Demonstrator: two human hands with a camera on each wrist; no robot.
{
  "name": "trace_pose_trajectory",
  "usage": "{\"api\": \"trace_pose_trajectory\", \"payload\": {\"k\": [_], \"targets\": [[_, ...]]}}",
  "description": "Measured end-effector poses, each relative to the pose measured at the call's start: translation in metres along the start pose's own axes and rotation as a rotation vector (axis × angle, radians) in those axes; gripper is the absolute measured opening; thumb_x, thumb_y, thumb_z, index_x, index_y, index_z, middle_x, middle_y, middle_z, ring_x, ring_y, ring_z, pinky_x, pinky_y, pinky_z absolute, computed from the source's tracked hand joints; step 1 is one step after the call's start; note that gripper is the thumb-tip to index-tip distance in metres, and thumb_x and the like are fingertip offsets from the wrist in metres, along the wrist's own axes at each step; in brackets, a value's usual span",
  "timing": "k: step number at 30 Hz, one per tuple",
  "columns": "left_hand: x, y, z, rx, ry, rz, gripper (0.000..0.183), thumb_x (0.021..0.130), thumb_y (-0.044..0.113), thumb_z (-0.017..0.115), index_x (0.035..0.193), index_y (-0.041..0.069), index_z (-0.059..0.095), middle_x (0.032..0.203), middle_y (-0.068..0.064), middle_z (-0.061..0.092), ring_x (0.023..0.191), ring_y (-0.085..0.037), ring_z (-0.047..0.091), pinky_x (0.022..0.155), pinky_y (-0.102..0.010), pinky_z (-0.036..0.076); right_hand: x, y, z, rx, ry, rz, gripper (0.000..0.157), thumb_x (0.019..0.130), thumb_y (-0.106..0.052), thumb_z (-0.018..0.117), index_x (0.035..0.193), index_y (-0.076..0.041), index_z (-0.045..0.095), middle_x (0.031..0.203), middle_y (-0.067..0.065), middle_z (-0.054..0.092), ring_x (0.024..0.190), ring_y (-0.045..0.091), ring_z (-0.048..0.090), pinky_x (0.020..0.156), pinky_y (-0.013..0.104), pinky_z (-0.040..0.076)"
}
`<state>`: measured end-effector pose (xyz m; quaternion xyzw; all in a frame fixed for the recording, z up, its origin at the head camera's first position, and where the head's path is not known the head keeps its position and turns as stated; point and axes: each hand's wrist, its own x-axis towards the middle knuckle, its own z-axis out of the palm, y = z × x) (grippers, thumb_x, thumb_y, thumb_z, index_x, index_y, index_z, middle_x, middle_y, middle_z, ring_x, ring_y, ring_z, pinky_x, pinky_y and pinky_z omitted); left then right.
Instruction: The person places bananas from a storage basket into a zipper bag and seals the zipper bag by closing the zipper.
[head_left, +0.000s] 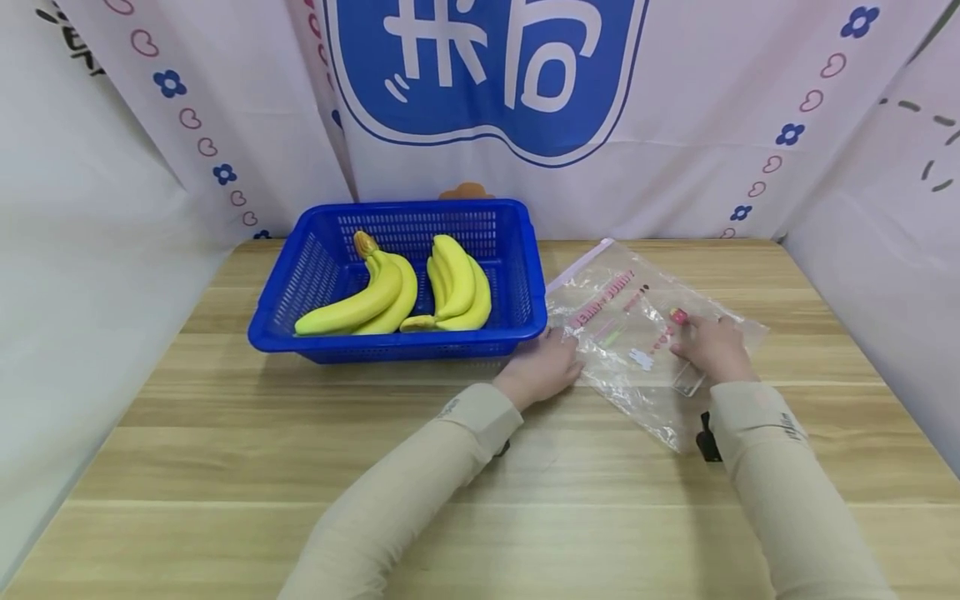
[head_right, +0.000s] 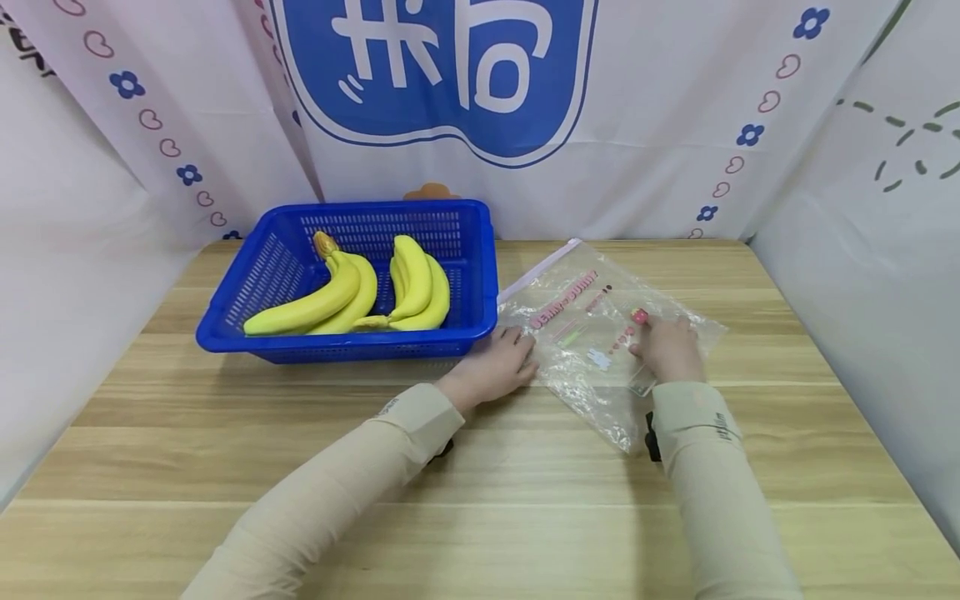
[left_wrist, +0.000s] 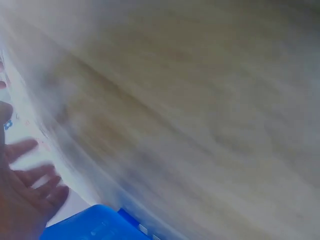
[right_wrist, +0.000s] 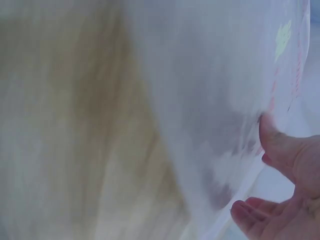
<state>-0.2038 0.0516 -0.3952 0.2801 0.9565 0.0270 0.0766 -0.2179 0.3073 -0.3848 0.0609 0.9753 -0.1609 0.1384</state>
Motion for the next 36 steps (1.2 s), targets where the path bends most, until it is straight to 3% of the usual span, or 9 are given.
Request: {"api": "trace_pose_trajectory", "payload": {"k": [4,9,13,20,24,28,36], "targets": [[-0.001,0.001,0.001,-0.084,-0.042,-0.104,0.058,0.101,0.041,0.040,0.147,0.006,0.034,0.154,-0.024,0.025,0.143,-0.037,0.028,0.117,-0.039,0.031,-0.005,-0.010,0.002,0.019,0.043,0.045,0.053,0.093,-0.030,0.056,0.128,0.008,0.048,0.127,0.046,0.038,0.118,0.061,0.035,0.094,0.067,0.039],[-0.002,0.002,0.005,-0.069,-0.061,-0.159,0.062,0.100,0.043,0.041,0.147,0.005,0.032,0.152,-0.023,0.031,0.140,-0.037,0.034,0.112,-0.040,0.037,-0.011,-0.021,0.004,-0.011,0.056,0.059,0.059,0.087,-0.050,0.061,0.107,0.006,0.058,0.111,0.042,0.051,0.100,0.054,0.051,0.079,0.058,0.048],[-0.001,0.002,0.007,-0.024,-0.050,-0.168,0.067,0.098,0.049,0.044,0.146,0.003,0.034,0.151,-0.021,0.033,0.139,-0.034,0.035,0.112,-0.038,0.038,-0.016,-0.027,0.003,-0.014,-0.026,0.073,0.072,0.084,-0.064,0.057,0.106,0.005,0.056,0.120,0.045,0.042,0.106,0.058,0.046,0.087,0.065,0.043],[0.000,0.005,0.008,0.133,-0.042,-0.121,0.078,0.093,0.063,0.041,0.144,0.004,0.038,0.144,-0.015,0.043,0.135,-0.029,0.040,0.112,-0.036,0.035,-0.020,-0.034,0.003,-0.035,-0.084,0.103,0.091,0.085,-0.059,0.059,0.133,0.015,0.036,0.128,0.049,0.031,0.115,0.063,0.036,0.094,0.069,0.038],[-0.002,0.005,0.008,0.162,-0.052,-0.105,0.076,0.093,0.065,0.037,0.143,0.008,0.041,0.143,-0.015,0.044,0.135,-0.029,0.039,0.111,-0.038,0.036,-0.017,-0.034,0.004,-0.034,-0.089,0.106,0.090,0.085,-0.056,0.061,0.135,0.014,0.034,0.128,0.047,0.032,0.116,0.062,0.036,0.094,0.068,0.039],[-0.004,0.006,0.009,0.151,-0.037,-0.093,0.077,0.092,0.067,0.037,0.145,0.010,0.038,0.140,-0.013,0.046,0.131,-0.027,0.042,0.106,-0.039,0.041,-0.012,-0.029,0.003,-0.038,-0.103,0.068,0.088,0.086,-0.054,0.060,0.138,0.011,0.031,0.131,0.047,0.033,0.117,0.063,0.036,0.095,0.068,0.037],[-0.005,0.011,0.008,0.077,-0.013,-0.020,0.060,0.093,0.060,0.043,0.129,0.013,0.053,0.127,-0.009,0.056,0.120,-0.024,0.051,0.099,-0.038,0.044,-0.003,-0.017,0.003,0.057,-0.087,-0.022,0.073,0.087,-0.039,0.066,0.132,0.011,0.037,0.123,0.039,0.046,0.111,0.053,0.047,0.096,0.061,0.041]]}}
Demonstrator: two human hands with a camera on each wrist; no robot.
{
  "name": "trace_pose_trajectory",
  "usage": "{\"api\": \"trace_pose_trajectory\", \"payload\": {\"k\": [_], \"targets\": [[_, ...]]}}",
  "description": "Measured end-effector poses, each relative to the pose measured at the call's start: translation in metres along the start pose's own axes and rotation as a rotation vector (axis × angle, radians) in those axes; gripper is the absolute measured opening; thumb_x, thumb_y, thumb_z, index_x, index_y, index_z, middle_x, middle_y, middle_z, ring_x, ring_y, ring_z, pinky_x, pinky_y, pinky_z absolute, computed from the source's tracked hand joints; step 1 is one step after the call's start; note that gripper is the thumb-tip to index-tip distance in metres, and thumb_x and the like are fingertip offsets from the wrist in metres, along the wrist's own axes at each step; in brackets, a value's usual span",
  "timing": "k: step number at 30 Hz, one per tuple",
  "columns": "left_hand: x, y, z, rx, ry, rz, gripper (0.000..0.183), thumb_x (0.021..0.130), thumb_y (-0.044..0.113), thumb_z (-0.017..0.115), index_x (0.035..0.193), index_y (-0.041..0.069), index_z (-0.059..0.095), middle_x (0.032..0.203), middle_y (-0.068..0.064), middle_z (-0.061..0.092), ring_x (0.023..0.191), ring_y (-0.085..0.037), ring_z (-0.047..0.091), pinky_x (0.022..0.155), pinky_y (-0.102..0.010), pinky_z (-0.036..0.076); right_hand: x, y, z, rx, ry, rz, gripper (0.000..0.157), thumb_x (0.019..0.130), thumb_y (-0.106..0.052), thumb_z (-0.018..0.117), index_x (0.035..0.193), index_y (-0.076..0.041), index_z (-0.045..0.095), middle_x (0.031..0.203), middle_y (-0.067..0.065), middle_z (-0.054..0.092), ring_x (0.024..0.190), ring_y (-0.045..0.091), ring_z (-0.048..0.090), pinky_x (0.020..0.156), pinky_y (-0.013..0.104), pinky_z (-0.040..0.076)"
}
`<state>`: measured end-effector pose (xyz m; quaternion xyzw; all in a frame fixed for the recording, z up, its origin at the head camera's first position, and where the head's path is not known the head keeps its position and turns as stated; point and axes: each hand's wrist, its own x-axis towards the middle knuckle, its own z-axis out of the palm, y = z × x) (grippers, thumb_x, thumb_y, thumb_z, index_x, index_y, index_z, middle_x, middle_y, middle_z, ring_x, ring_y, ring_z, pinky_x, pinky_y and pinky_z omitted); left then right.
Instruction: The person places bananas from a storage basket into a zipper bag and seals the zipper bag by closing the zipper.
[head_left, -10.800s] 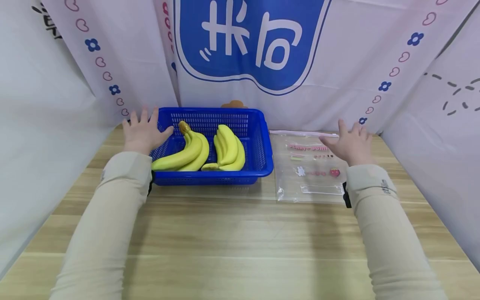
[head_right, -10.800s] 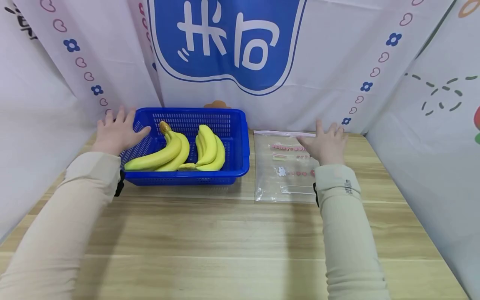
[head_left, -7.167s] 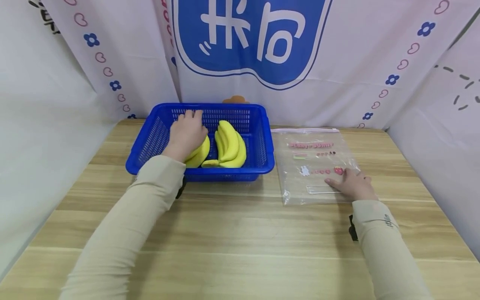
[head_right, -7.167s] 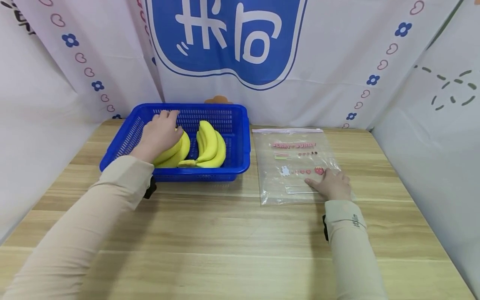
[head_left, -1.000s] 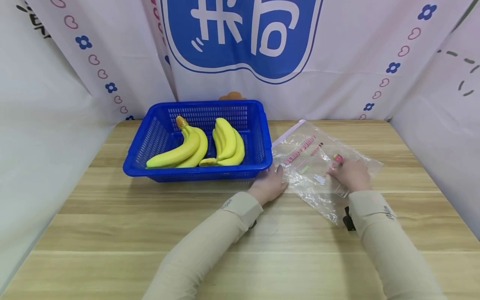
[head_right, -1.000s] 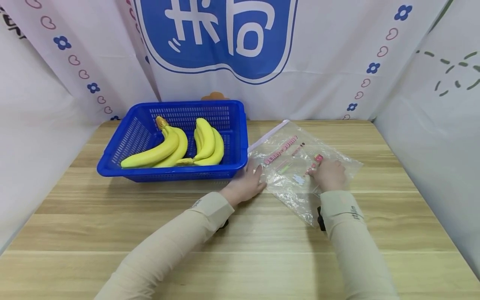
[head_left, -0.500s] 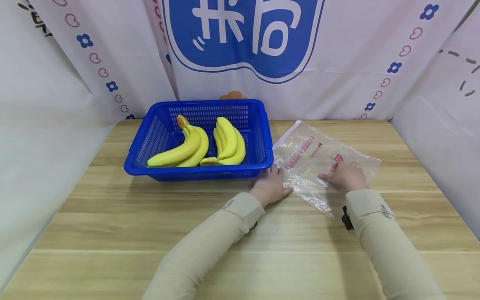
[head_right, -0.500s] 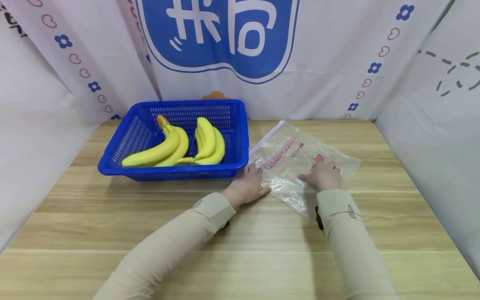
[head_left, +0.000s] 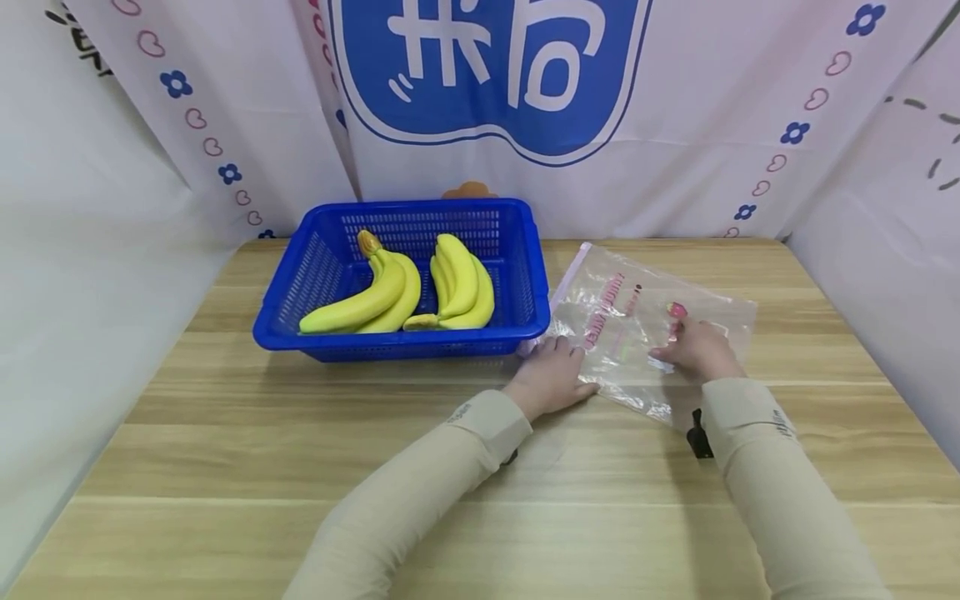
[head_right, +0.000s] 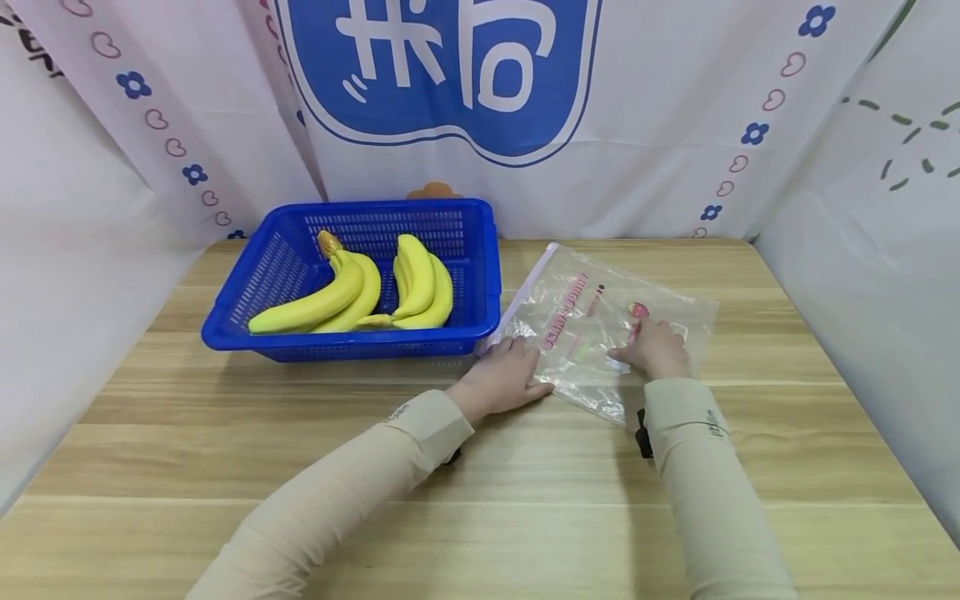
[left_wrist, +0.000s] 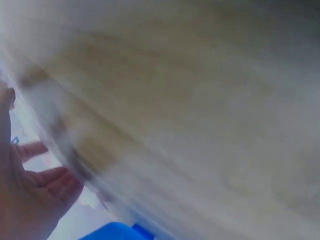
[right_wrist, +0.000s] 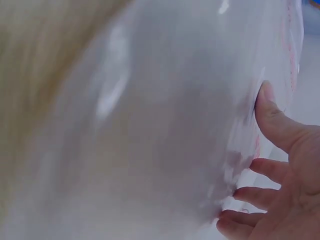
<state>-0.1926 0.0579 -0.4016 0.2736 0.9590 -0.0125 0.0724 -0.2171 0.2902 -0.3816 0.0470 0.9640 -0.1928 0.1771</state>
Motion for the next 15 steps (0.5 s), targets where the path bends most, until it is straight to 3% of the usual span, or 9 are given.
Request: {"api": "trace_pose_trajectory", "payload": {"k": [5,9,12,15], "targets": [[0.006,-0.004,-0.007,-0.070,-0.017,0.010,0.051,0.097,0.051,0.042,0.129,0.012,0.054,0.127,-0.009,0.057,0.121,-0.024,0.052,0.101,-0.037,0.046,-0.002,-0.003,-0.002,0.052,0.021,-0.017,0.060,0.088,-0.025,0.064,0.127,0.014,0.040,0.120,0.037,0.043,0.110,0.051,0.041,0.096,0.061,0.038],[0.006,-0.009,-0.007,-0.051,-0.044,-0.003,0.052,0.101,0.042,0.038,0.142,0.010,0.042,0.145,-0.015,0.043,0.138,-0.030,0.038,0.113,-0.038,0.037,-0.005,-0.013,-0.001,-0.005,0.055,0.010,0.045,0.089,-0.024,0.057,0.116,0.012,0.050,0.118,0.038,0.045,0.110,0.052,0.040,0.094,0.062,0.038],[0.005,-0.010,-0.004,-0.038,-0.072,-0.021,0.053,0.103,0.037,0.037,0.149,0.011,0.030,0.155,-0.017,0.028,0.145,-0.032,0.025,0.116,-0.043,0.032,-0.006,-0.018,0.000,-0.016,0.031,0.046,0.058,0.092,-0.039,0.056,0.120,0.011,0.050,0.123,0.041,0.045,0.113,0.054,0.041,0.094,0.062,0.040],[0.002,-0.009,-0.003,-0.016,-0.059,-0.020,0.050,0.102,0.035,0.038,0.146,0.011,0.034,0.151,-0.016,0.033,0.141,-0.030,0.031,0.111,-0.043,0.038,-0.007,-0.021,0.001,-0.029,-0.011,0.052,0.079,0.089,-0.052,0.057,0.130,0.014,0.041,0.129,0.043,0.041,0.117,0.057,0.039,0.097,0.064,0.039]]}}
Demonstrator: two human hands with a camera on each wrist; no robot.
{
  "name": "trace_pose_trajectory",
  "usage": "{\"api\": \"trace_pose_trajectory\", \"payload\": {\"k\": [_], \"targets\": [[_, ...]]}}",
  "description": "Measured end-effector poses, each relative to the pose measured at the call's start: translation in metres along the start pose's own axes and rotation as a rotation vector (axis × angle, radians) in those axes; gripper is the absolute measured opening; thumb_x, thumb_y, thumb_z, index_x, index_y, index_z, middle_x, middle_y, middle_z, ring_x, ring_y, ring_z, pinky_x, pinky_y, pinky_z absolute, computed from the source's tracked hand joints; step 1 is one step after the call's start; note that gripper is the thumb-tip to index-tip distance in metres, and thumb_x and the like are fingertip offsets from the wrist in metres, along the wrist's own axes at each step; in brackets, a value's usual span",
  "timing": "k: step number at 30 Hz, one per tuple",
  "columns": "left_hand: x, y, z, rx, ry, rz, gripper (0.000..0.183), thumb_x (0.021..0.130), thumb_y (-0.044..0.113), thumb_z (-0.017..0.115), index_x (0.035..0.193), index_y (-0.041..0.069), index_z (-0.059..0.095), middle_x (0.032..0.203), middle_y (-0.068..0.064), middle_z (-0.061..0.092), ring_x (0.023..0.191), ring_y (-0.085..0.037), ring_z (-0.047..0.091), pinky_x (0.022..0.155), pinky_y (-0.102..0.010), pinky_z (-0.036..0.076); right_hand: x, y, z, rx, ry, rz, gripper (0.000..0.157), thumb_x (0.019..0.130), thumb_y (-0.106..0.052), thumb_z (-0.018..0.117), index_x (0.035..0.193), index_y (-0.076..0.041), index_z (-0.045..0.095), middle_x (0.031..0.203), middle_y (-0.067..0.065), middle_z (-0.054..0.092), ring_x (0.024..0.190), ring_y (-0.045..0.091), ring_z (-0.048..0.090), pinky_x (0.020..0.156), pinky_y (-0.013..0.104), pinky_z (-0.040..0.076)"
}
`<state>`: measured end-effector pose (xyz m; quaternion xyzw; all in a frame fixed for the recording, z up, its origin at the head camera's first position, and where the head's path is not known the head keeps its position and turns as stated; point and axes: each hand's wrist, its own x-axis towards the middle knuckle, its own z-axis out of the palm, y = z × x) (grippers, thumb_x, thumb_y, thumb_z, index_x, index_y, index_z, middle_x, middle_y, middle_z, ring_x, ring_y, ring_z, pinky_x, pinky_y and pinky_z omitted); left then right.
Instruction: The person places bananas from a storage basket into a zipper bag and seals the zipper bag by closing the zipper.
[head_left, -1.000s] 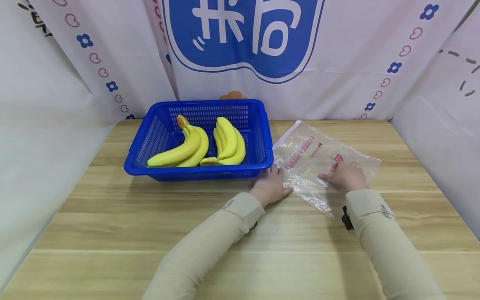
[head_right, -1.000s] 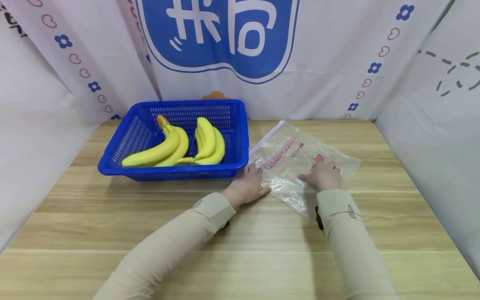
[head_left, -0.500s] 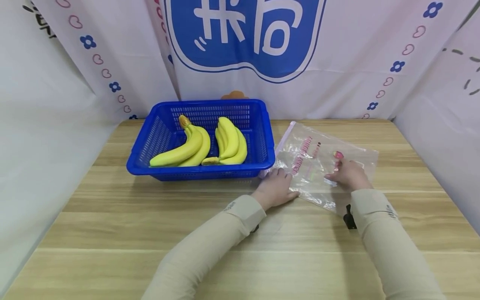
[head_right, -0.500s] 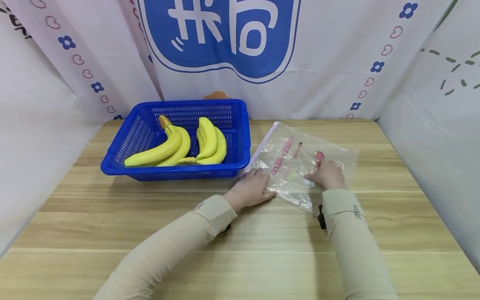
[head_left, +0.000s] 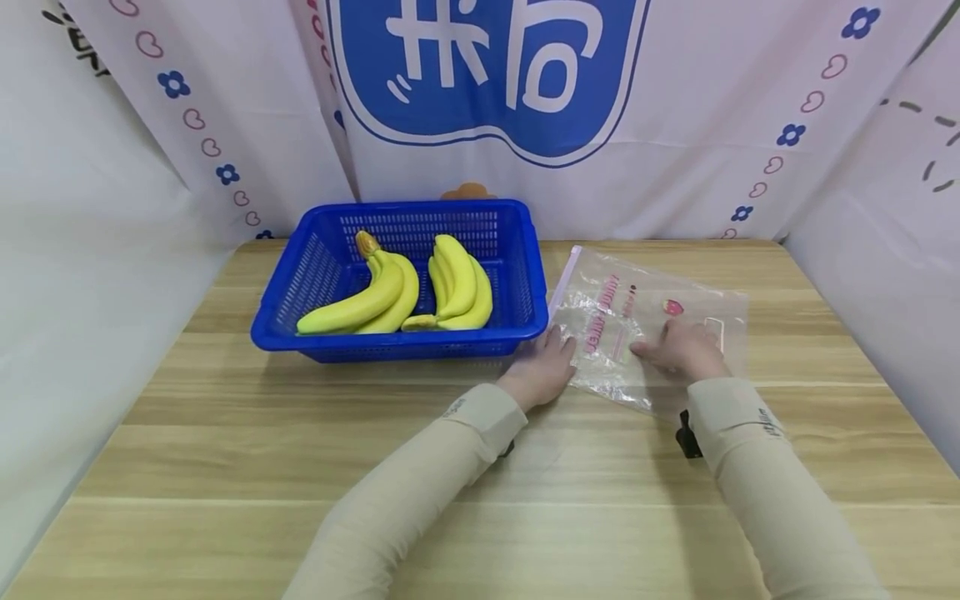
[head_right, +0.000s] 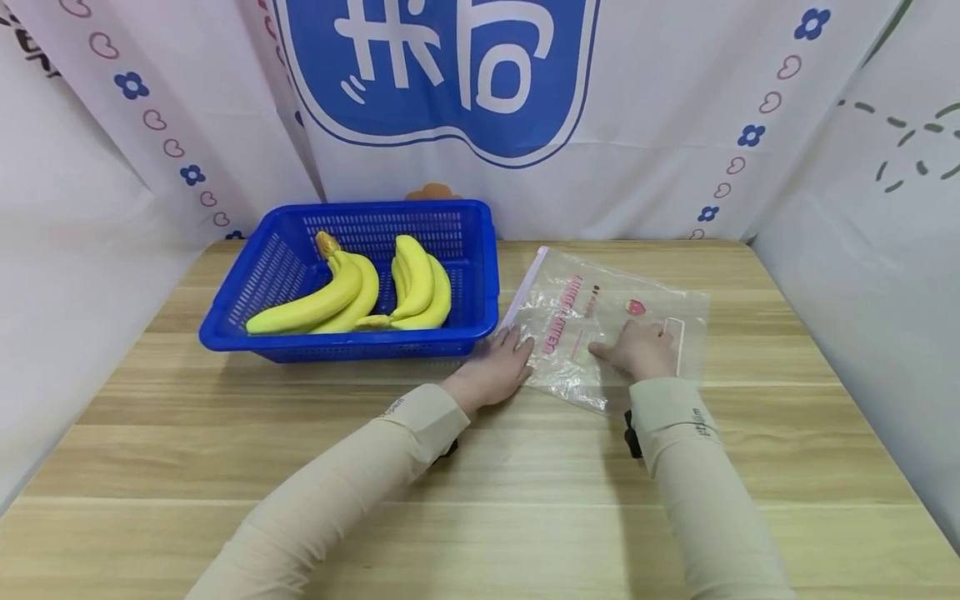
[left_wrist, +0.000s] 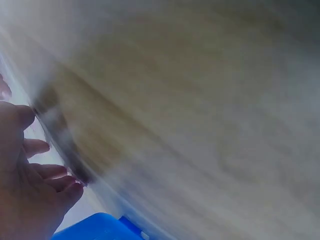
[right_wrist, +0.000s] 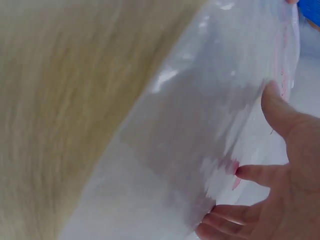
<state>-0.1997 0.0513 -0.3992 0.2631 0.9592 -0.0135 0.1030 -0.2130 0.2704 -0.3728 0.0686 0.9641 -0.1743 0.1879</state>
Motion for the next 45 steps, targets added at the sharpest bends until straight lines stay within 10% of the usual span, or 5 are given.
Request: {"api": "trace_pose_trajectory", "payload": {"k": [13,45], "targets": [[-0.002,0.005,-0.001,0.027,0.037,0.023,0.041,0.101,0.038,0.041,0.130,0.011,0.051,0.131,-0.009,0.051,0.121,-0.023,0.049,0.101,-0.038,0.045,0.008,0.004,0.000,-0.047,-0.062,-0.021,0.094,0.089,-0.051,0.058,0.143,0.016,0.020,0.136,0.049,0.025,0.125,0.066,0.023,0.106,0.069,0.023],[0.003,0.007,0.003,-0.029,0.087,-0.051,0.036,0.096,0.028,0.050,0.128,0.012,0.051,0.135,-0.014,0.047,0.128,-0.029,0.044,0.098,-0.044,0.048,0.016,0.015,-0.009,-0.005,-0.119,-0.077,0.091,0.088,-0.033,0.064,0.147,0.010,0.012,0.146,0.044,0.010,0.134,0.060,0.012,0.110,0.068,0.016]]}}
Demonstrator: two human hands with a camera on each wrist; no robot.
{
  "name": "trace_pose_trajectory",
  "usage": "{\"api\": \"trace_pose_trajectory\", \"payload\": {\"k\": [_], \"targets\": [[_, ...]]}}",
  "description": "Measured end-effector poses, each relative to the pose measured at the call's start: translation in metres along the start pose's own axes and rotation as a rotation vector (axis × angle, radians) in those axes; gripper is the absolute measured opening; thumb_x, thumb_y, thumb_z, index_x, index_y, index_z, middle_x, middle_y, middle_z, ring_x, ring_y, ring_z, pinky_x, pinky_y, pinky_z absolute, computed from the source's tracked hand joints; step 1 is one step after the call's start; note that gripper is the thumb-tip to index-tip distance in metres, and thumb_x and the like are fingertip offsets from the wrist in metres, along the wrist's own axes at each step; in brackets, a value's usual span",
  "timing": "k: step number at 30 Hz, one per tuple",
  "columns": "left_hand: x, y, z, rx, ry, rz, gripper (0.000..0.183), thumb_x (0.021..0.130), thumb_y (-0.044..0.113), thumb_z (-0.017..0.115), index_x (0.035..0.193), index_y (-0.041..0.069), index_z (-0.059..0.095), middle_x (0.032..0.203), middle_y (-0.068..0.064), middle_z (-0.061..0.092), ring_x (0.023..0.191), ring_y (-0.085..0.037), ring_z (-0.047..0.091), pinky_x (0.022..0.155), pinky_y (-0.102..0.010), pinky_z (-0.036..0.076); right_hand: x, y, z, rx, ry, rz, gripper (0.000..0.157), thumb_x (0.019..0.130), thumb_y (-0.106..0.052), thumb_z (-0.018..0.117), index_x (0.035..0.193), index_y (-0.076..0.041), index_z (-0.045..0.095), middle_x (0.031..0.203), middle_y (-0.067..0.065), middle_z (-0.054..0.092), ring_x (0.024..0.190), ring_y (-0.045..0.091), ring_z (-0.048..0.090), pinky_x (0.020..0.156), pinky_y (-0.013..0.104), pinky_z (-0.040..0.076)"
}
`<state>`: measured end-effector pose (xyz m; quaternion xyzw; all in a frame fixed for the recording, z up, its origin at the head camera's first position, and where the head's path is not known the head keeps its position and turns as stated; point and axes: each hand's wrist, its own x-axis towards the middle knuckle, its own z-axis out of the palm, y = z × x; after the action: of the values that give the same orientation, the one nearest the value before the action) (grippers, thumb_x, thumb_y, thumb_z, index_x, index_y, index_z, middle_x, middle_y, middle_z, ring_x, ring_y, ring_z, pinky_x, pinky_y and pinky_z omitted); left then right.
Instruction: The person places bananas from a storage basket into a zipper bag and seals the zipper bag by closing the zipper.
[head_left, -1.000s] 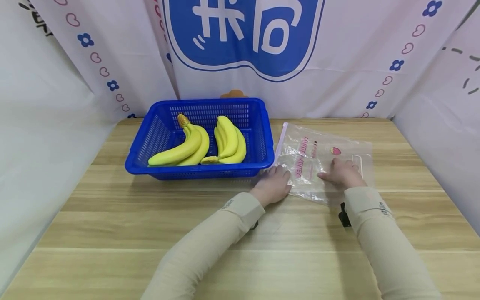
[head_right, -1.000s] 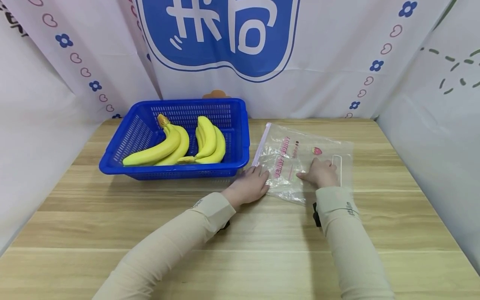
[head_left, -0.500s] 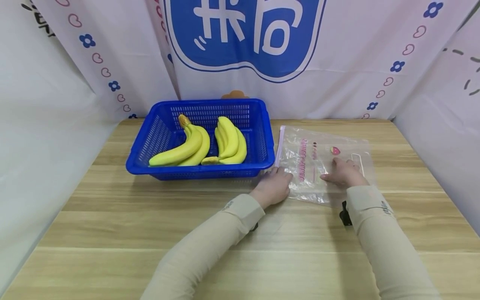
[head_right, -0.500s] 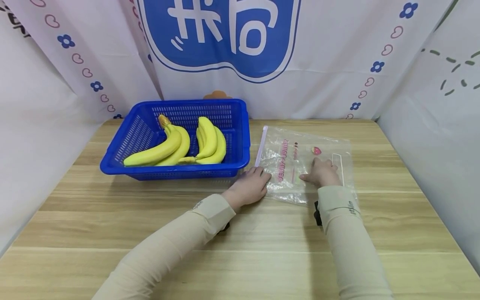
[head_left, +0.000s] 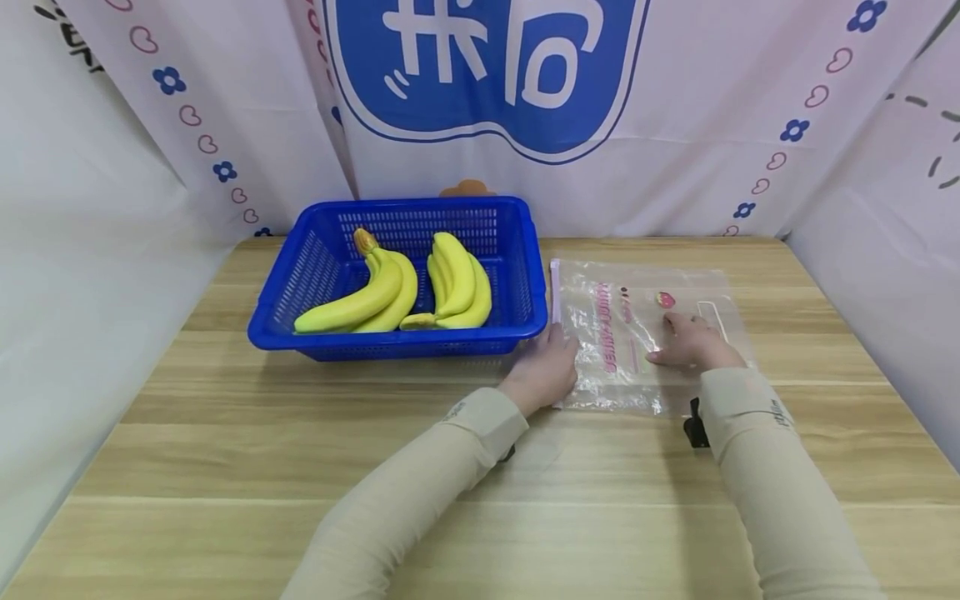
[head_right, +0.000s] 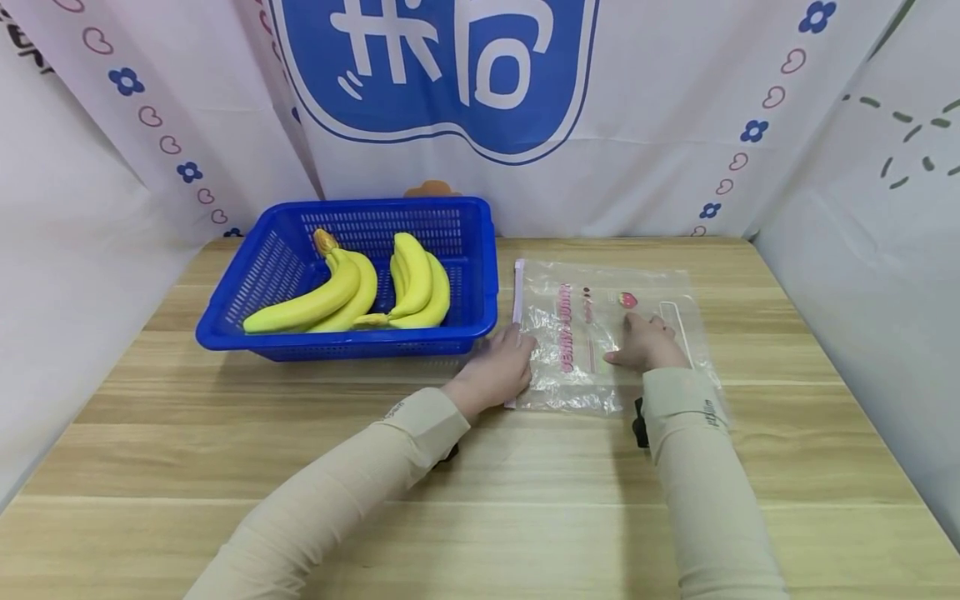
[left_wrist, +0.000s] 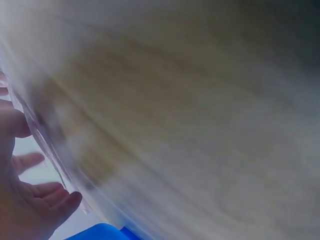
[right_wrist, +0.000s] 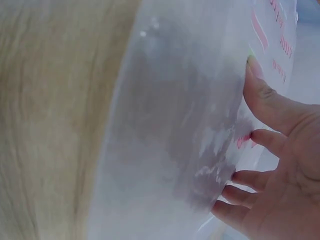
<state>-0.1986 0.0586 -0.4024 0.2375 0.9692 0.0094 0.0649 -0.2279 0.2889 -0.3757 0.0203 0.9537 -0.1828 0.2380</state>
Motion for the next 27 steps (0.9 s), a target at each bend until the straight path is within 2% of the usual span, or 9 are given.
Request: {"api": "trace_pose_trajectory", "payload": {"k": [4,7,9,13,16,20,23,27], "targets": [[0.000,-0.001,0.000,0.036,-0.024,-0.033,0.049,0.097,0.035,0.049,0.138,0.009,0.043,0.144,-0.023,0.039,0.129,-0.031,0.043,0.093,-0.040,0.051,-0.001,0.002,0.000,0.015,0.004,-0.015,0.092,0.087,-0.033,0.066,0.148,0.009,0.011,0.146,0.045,0.007,0.135,0.060,0.010,0.111,0.067,0.015],[0.000,-0.001,-0.001,0.033,-0.053,-0.043,0.055,0.098,0.036,0.048,0.143,0.007,0.037,0.146,-0.027,0.035,0.129,-0.031,0.045,0.088,-0.037,0.053,0.000,0.002,0.000,0.026,0.006,-0.016,0.092,0.087,-0.032,0.066,0.148,0.009,0.011,0.147,0.044,0.006,0.136,0.059,0.009,0.112,0.067,0.014],[0.000,-0.001,-0.001,0.016,-0.062,-0.047,0.057,0.098,0.036,0.047,0.145,0.007,0.036,0.147,-0.026,0.036,0.130,-0.031,0.045,0.090,-0.037,0.053,0.000,0.002,0.000,0.030,0.007,-0.014,0.092,0.087,-0.031,0.066,0.148,0.010,0.011,0.147,0.044,0.006,0.136,0.059,0.008,0.112,0.066,0.014],[0.001,-0.002,-0.001,-0.026,-0.038,-0.056,0.050,0.097,0.035,0.048,0.140,0.009,0.042,0.145,-0.020,0.041,0.131,-0.030,0.043,0.097,-0.039,0.049,0.000,0.002,0.001,0.038,0.016,-0.011,0.092,0.087,-0.030,0.067,0.147,0.012,0.012,0.146,0.044,0.008,0.136,0.058,0.010,0.112,0.065,0.015],[0.001,-0.001,-0.001,-0.054,-0.010,-0.055,0.043,0.096,0.032,0.051,0.132,0.009,0.049,0.138,-0.015,0.047,0.127,-0.029,0.046,0.097,-0.040,0.048,0.000,0.002,0.002,0.023,0.035,-0.019,0.089,0.086,-0.029,0.067,0.145,0.014,0.016,0.146,0.044,0.012,0.136,0.058,0.013,0.113,0.063,0.016],[0.002,-0.001,-0.003,-0.155,0.011,-0.086,0.035,0.094,0.026,0.055,0.124,0.007,0.054,0.133,-0.012,0.049,0.115,-0.027,0.054,0.095,-0.042,0.049,0.000,-0.002,0.001,-0.013,0.079,-0.056,0.087,0.083,-0.027,0.071,0.143,0.015,0.023,0.144,0.043,0.019,0.134,0.058,0.020,0.112,0.063,0.020],[0.003,-0.003,-0.003,-0.258,0.010,-0.125,0.038,0.094,0.023,0.054,0.128,0.005,0.051,0.139,-0.011,0.046,0.111,-0.026,0.058,0.097,-0.042,0.049,0.000,-0.008,0.003,-0.015,0.118,-0.101,0.084,0.081,-0.025,0.071,0.142,0.013,0.027,0.143,0.043,0.024,0.132,0.058,0.025,0.111,0.063,0.024],[0.003,-0.004,-0.005,-0.383,-0.005,-0.149,0.054,0.094,0.020,0.052,0.143,0.004,0.037,0.153,-0.009,0.032,0.128,-0.028,0.051,0.107,-0.046,0.042,0.001,-0.019,0.008,0.016,0.172,-0.154,0.072,0.086,-0.024,0.065,0.141,0.011,0.033,0.141,0.039,0.035,0.130,0.055,0.034,0.109,0.062,0.029]]}}
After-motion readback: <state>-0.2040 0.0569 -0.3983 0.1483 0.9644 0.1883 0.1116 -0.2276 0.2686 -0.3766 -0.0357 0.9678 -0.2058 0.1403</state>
